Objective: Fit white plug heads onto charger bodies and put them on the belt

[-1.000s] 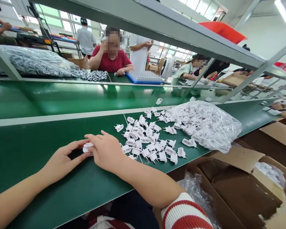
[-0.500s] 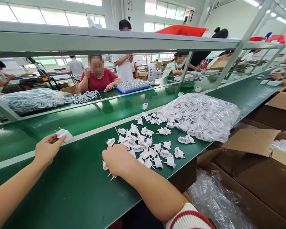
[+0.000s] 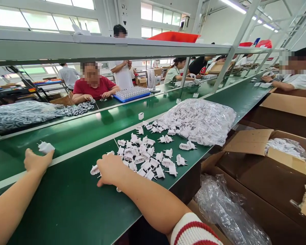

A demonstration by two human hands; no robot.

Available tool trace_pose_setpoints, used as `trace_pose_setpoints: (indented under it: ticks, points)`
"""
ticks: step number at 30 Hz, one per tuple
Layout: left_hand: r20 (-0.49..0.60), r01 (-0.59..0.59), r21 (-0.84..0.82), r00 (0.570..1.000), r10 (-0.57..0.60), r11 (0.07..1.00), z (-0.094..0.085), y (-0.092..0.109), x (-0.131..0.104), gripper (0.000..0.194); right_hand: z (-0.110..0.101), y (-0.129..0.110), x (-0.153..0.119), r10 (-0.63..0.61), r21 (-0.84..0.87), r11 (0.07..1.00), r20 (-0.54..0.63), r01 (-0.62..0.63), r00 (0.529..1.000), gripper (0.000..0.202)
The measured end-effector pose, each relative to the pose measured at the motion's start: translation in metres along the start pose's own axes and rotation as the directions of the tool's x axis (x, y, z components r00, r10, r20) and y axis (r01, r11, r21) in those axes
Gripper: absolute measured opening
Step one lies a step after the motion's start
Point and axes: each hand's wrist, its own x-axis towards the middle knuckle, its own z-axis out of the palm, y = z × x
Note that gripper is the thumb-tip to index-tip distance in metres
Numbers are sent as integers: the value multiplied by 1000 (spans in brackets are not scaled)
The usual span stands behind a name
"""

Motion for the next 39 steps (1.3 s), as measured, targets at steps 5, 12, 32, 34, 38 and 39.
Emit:
trace_pose_setpoints:
  ticks: [5, 12, 32, 34, 38, 39]
  points:
    - [-25, -13, -42, 1000, 12, 999, -4, 9, -55, 101, 9, 0, 5, -25, 20, 999, -6, 25, 1000, 33]
    - [412, -143, -367, 861, 298, 919, -21, 30, -169, 68, 23, -5, 9, -74, 106, 991, -124, 87, 990, 33]
    - [342, -173, -299, 898, 275, 938, 13, 116, -79, 33, 36, -12, 11, 131, 603, 718, -608, 348, 783, 14]
    - [394, -220, -281, 861, 321, 934, 38, 141, -57, 36, 36, -15, 10, 205, 635, 679, -644, 367, 737, 23]
    - [495, -319, -275, 762, 418, 907, 94, 190, -32, 45, 32, -18, 6, 325, 712, 604, -630, 358, 706, 34]
    - [514, -340, -272, 740, 434, 900, 109, 200, -29, 50, 32, -18, 5, 342, 723, 592, -625, 355, 702, 35]
